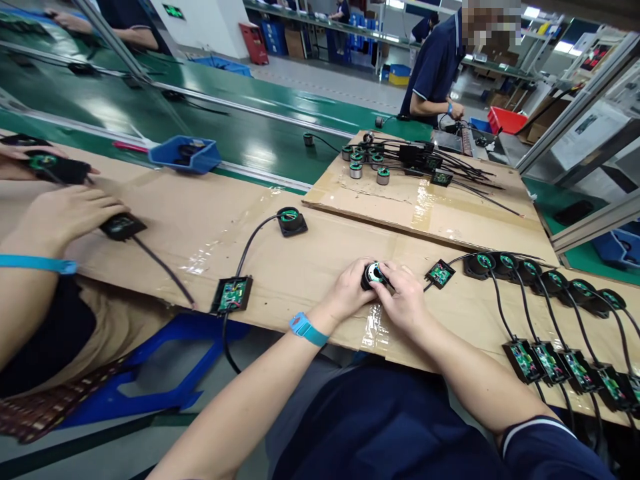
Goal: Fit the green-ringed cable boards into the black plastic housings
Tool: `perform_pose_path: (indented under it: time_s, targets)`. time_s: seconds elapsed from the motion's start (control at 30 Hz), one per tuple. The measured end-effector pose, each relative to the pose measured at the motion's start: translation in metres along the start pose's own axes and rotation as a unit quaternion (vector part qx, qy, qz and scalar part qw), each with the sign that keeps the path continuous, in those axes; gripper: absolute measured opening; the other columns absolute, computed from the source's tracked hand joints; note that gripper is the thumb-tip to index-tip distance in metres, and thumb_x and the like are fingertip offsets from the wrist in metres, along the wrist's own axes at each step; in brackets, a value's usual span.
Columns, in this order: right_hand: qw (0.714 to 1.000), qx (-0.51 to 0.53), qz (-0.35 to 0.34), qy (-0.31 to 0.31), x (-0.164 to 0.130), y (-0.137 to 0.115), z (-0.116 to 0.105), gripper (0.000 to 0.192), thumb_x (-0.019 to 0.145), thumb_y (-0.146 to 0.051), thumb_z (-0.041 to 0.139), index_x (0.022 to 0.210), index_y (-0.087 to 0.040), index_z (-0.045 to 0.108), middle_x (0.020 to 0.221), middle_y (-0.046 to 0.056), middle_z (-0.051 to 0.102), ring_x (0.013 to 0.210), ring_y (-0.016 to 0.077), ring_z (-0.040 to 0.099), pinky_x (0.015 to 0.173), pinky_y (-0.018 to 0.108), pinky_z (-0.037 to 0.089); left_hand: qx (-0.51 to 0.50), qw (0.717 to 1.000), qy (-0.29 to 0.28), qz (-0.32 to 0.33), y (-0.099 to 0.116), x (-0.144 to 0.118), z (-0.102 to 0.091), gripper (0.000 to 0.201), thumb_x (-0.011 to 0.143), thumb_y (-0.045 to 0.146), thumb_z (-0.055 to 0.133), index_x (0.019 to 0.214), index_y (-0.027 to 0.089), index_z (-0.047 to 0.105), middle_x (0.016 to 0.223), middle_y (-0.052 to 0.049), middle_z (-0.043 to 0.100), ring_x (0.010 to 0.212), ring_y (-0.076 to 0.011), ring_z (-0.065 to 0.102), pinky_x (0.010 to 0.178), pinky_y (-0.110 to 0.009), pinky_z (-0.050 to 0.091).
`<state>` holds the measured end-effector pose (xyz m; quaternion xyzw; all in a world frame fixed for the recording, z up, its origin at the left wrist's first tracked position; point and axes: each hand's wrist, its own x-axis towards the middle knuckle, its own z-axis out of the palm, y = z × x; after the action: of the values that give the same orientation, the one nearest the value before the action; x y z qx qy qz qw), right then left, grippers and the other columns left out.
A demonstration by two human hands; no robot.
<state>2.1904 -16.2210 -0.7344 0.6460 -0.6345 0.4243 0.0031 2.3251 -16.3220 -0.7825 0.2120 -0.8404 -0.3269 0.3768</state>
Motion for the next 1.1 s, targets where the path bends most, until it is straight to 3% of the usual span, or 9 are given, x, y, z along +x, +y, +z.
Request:
perform_pose_path:
  time_s: [0.13, 0.33, 0.4, 0.63, 0.77, 0.87, 1.1]
  targets:
    - [1.000, 0.000, 0.009, 0.018, 0.001, 0.002, 0.002, 0.030, 0.092, -0.032, 0.063, 0.120, -0.021, 0.070, 0.116, 0.013, 0.073, 0.099, 0.0256, 0.070, 0.092, 0.046, 0.056, -0.002, 1.000, 0.005, -0.011, 0.002, 0.000, -0.001, 0.050, 0.079, 0.021, 0.075, 0.123, 0.021, 0.051, 0.121, -0.010, 0.063, 0.115, -0.0252, 0.063, 0.103, -0.046, 0.053]
    - [0.999, -0.006, -0.034, 0.033, -0.001, 0.011, 0.009, 0.031, 0.092, -0.029, 0.062, 0.121, -0.022, 0.070, 0.114, 0.013, 0.074, 0.104, 0.0292, 0.071, 0.092, 0.050, 0.059, -0.036, 0.998, -0.019, -0.055, 0.010, 0.002, -0.003, 0.051, 0.079, 0.019, 0.073, 0.125, 0.024, 0.051, 0.120, -0.009, 0.064, 0.113, -0.0255, 0.064, 0.100, -0.046, 0.054]
    - [0.998, -0.008, -0.028, 0.060, -0.002, 0.014, 0.013, 0.030, 0.092, -0.028, 0.062, 0.120, -0.023, 0.071, 0.113, 0.013, 0.074, 0.103, 0.0306, 0.071, 0.091, 0.052, 0.060, -0.035, 0.998, -0.015, -0.056, 0.009, 0.003, -0.003, 0.050, 0.077, 0.019, 0.073, 0.121, 0.024, 0.052, 0.118, -0.009, 0.064, 0.112, -0.0260, 0.063, 0.100, -0.047, 0.054]
    - [0.996, -0.006, -0.056, 0.068, -0.005, 0.025, 0.016, 0.031, 0.092, -0.032, 0.062, 0.121, -0.026, 0.070, 0.114, 0.012, 0.074, 0.101, 0.0324, 0.072, 0.086, 0.055, 0.062, -0.028, 0.999, 0.001, -0.046, 0.003, 0.003, 0.001, 0.050, 0.073, 0.022, 0.077, 0.117, 0.023, 0.052, 0.116, -0.009, 0.063, 0.111, -0.0262, 0.061, 0.100, -0.045, 0.053]
    - [0.995, -0.015, -0.095, 0.037, -0.007, 0.036, 0.018, 0.032, 0.094, -0.034, 0.060, 0.124, -0.026, 0.069, 0.117, 0.010, 0.073, 0.101, 0.0317, 0.072, 0.084, 0.053, 0.063, -0.029, 0.999, 0.000, -0.041, 0.000, 0.004, 0.004, 0.054, 0.072, 0.025, 0.078, 0.119, 0.022, 0.053, 0.116, -0.010, 0.064, 0.107, -0.0265, 0.063, 0.098, -0.044, 0.054]
    - [0.995, -0.036, -0.078, 0.045, -0.005, 0.040, 0.017, 0.034, 0.093, -0.038, 0.061, 0.122, -0.023, 0.070, 0.114, 0.011, 0.074, 0.100, 0.0311, 0.072, 0.086, 0.051, 0.062, -0.015, 0.999, 0.007, -0.040, 0.001, 0.004, 0.003, 0.054, 0.071, 0.027, 0.079, 0.117, 0.020, 0.054, 0.114, -0.011, 0.065, 0.106, -0.0272, 0.063, 0.097, -0.044, 0.055]
    - [0.996, 0.044, -0.080, -0.008, -0.010, 0.024, 0.016, 0.029, 0.095, -0.028, 0.058, 0.121, -0.020, 0.068, 0.120, 0.012, 0.071, 0.105, 0.0245, 0.069, 0.094, 0.043, 0.057, -0.016, 0.998, 0.007, -0.058, 0.003, -0.009, 0.002, 0.054, 0.075, 0.021, 0.075, 0.124, 0.021, 0.052, 0.121, -0.009, 0.064, 0.115, -0.0232, 0.061, 0.105, -0.043, 0.050]
